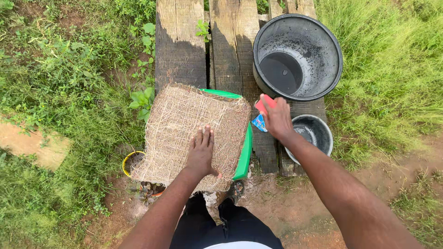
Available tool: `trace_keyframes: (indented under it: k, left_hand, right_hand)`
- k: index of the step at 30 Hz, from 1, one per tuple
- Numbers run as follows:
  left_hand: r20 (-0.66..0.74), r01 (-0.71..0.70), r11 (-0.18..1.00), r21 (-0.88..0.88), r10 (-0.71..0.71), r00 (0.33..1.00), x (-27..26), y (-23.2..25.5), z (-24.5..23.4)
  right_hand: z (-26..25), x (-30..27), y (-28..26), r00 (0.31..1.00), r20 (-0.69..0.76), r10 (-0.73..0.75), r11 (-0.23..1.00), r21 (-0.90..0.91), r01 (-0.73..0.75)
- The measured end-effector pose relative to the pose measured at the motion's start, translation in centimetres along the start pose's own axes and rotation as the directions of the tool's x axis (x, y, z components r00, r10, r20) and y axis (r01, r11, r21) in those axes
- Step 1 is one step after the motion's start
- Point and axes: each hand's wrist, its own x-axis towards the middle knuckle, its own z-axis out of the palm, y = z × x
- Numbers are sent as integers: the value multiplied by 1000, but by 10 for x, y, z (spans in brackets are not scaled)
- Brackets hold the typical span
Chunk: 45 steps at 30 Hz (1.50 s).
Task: The person scrubs a small rug using a brush and soapy water, turning it over to scrub both the patterned and mesh-like sides while it rests on a green plastic stool outdoors.
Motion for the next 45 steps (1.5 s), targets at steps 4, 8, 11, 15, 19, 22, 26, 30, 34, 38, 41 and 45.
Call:
trace_keyframes:
  k: [4, 8, 11, 15, 19, 22, 26, 30, 34, 38, 41, 45]
  left_hand:
    - [26, 11, 1000, 24, -11, 1000, -1, 2, -3]
    - [20, 13, 1000, 22, -14, 1000, 0, 3, -2]
    - [27, 14, 999, 31, -15, 1000, 0, 4, -2]
    - [110, 23, 998, 57, -29, 994, 6, 3, -5]
    - [51, 23, 999, 31, -25, 998, 0, 2, -2]
    - [75, 38, 999, 27, -40, 996, 4, 2, -2]
    - [14, 37, 999, -16, -37, 999, 3, 1, -5]
    - [27, 57, 996, -73, -55, 998, -7, 2, -6]
    - [-352, -117, 935, -336, -10, 936, -25, -13, 12]
    - [-561, -87, 822, -563, -303, 770, -66, -47, 40]
    - [-531, 143, 726, -673, -608, 590, -81, -91, 66]
    - [-448, 327, 638, -697, -744, 497, -62, -170, 112]
  right_hand:
    - [7, -20, -36, 984, 23, -179, 977, 119, 175]
    - [16, -36, -53, 691, 391, -608, 794, 277, 541]
    - [-4, 7, -7, 915, 159, -370, 927, -5, 376]
    - [-7, 15, -10, 992, 22, 127, 991, 49, -128]
    - [24, -19, -56, 822, 200, -533, 844, 202, 498]
    - [21, -8, -42, 831, 367, -417, 908, 205, 365]
    - [4, 25, -15, 955, 293, -56, 972, -201, 119]
    - [46, -17, -67, 970, -139, 198, 971, 164, -174]
    - [86, -77, -108, 755, -309, 578, 763, 533, -366]
    - [94, -113, -120, 602, 18, 798, 447, 652, -612]
    - [88, -115, -123, 560, 111, 821, 417, 553, -721]
    - [87, -98, -124, 656, 7, 755, 558, 519, -648]
